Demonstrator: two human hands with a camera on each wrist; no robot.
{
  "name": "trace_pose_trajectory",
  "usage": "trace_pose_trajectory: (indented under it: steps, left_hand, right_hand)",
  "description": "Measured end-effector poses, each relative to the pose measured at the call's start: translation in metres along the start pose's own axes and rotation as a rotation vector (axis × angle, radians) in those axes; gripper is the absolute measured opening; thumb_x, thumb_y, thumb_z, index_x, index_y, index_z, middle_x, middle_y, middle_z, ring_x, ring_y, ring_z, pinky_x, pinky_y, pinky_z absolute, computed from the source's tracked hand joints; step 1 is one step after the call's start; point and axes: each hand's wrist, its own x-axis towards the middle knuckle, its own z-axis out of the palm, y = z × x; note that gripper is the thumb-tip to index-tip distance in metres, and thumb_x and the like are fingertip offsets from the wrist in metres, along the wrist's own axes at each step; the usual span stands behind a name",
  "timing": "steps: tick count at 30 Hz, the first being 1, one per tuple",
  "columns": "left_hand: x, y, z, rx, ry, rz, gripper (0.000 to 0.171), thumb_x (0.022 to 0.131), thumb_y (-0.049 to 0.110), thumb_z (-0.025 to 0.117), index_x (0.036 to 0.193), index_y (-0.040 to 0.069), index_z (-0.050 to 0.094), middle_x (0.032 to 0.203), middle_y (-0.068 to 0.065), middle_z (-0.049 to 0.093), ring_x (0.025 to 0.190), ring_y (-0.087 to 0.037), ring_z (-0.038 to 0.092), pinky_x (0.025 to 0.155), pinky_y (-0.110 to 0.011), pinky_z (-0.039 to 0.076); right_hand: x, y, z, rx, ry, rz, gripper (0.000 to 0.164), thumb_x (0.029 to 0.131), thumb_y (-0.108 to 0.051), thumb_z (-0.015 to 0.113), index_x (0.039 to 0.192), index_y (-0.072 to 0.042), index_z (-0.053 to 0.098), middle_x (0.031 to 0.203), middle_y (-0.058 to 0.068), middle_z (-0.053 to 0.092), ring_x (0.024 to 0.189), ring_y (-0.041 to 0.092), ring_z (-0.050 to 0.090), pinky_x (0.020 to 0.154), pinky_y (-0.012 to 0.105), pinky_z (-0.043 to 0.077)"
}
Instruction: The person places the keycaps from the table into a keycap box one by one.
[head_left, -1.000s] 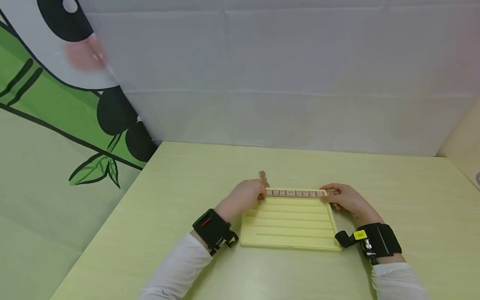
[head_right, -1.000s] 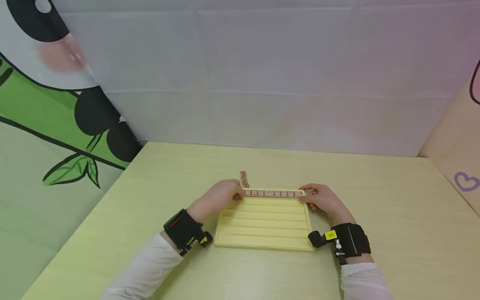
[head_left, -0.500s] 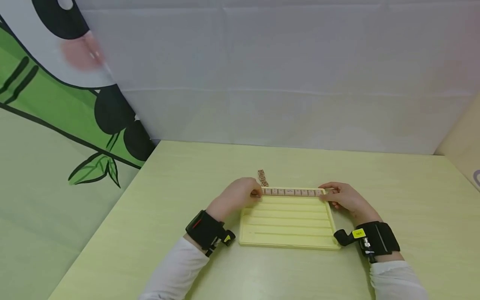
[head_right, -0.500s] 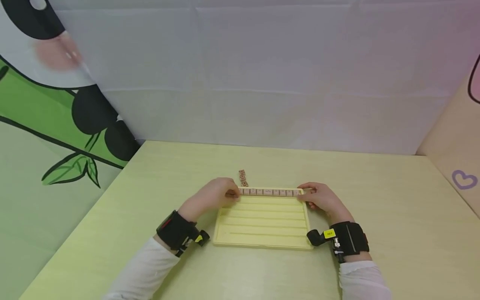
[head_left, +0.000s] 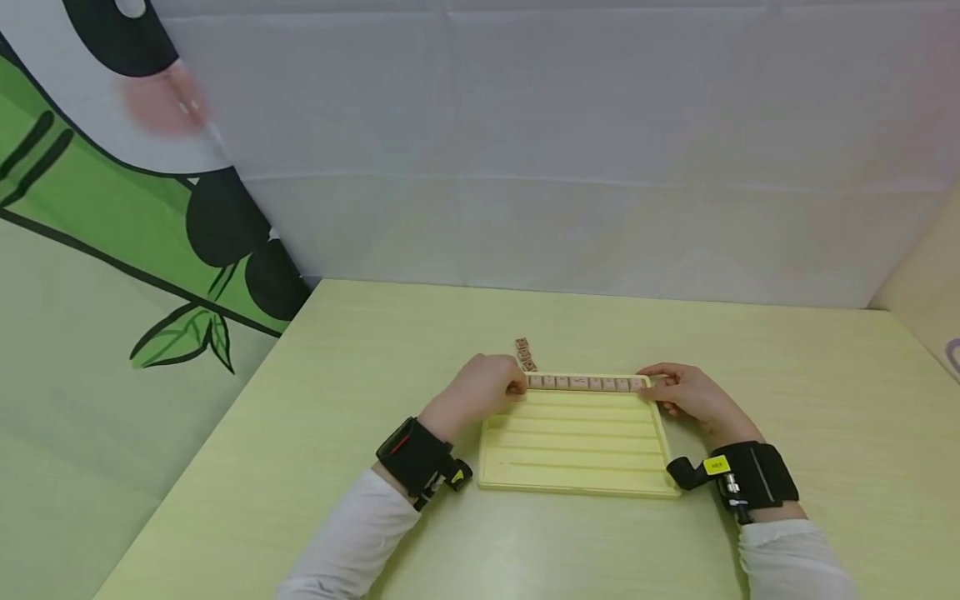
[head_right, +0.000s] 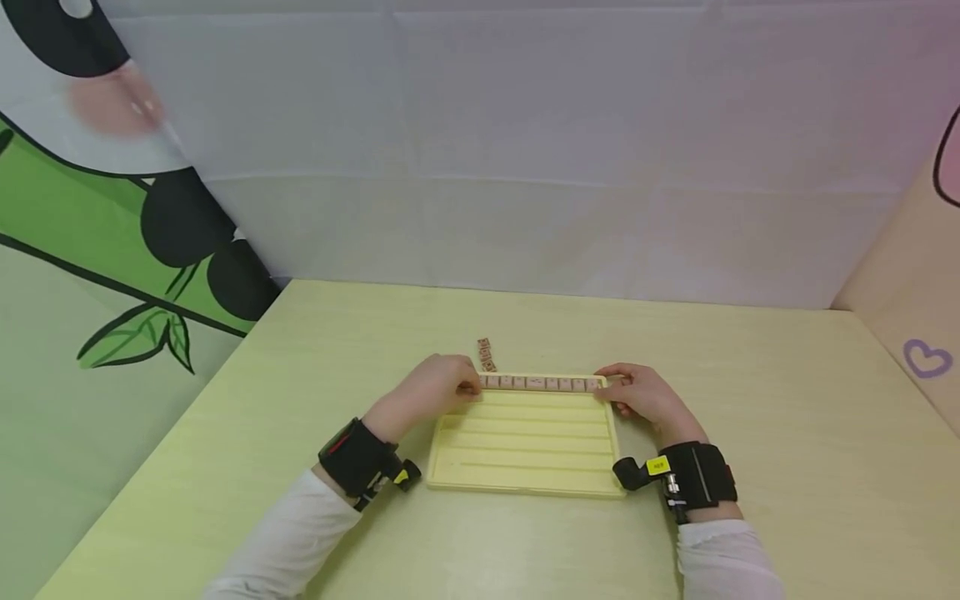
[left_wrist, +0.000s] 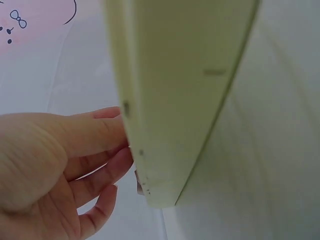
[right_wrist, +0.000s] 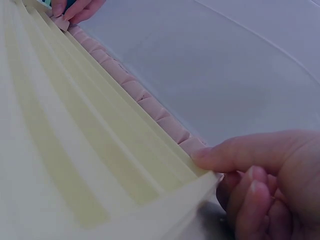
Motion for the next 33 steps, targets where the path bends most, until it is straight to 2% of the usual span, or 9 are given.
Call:
trace_pose_trajectory:
  steps: [7, 22, 33]
  left_hand:
    - [-0.001, -0.001, 0.0, 0.004, 0.003, -0.012, 0.014, 0.085, 0.002, 0.065, 0.085, 0.013, 0.074, 0.09, 0.0, 0.071, 0.079, -0.012, 0.063, 0.076, -0.03, 0.052]
    - [-0.005, -0.001, -0.003, -0.026, -0.008, -0.036, 0.01, 0.086, 0.004, 0.066, 0.087, 0.011, 0.073, 0.09, -0.002, 0.07, 0.083, -0.016, 0.064, 0.081, -0.033, 0.052]
    - [-0.009, -0.002, -0.015, -0.108, 0.022, -0.065, 0.011, 0.09, 0.013, 0.064, 0.095, 0.007, 0.071, 0.087, -0.003, 0.066, 0.076, -0.013, 0.058, 0.071, -0.027, 0.049]
  right_hand:
    - [0.0, -0.001, 0.0, 0.01, 0.004, -0.01, 0.053, 0.089, -0.016, 0.065, 0.132, 0.007, 0.046, 0.057, -0.008, 0.04, 0.049, 0.007, 0.04, 0.052, 0.023, 0.037]
    - [-0.002, -0.002, -0.001, -0.02, 0.011, 0.006, 0.052, 0.089, -0.017, 0.064, 0.132, 0.006, 0.046, 0.057, -0.007, 0.04, 0.051, 0.009, 0.041, 0.057, 0.026, 0.038]
    - [-0.007, -0.006, 0.001, 0.005, 0.0, 0.007, 0.055, 0.089, -0.018, 0.064, 0.134, 0.007, 0.044, 0.058, -0.008, 0.041, 0.05, 0.007, 0.041, 0.055, 0.024, 0.039]
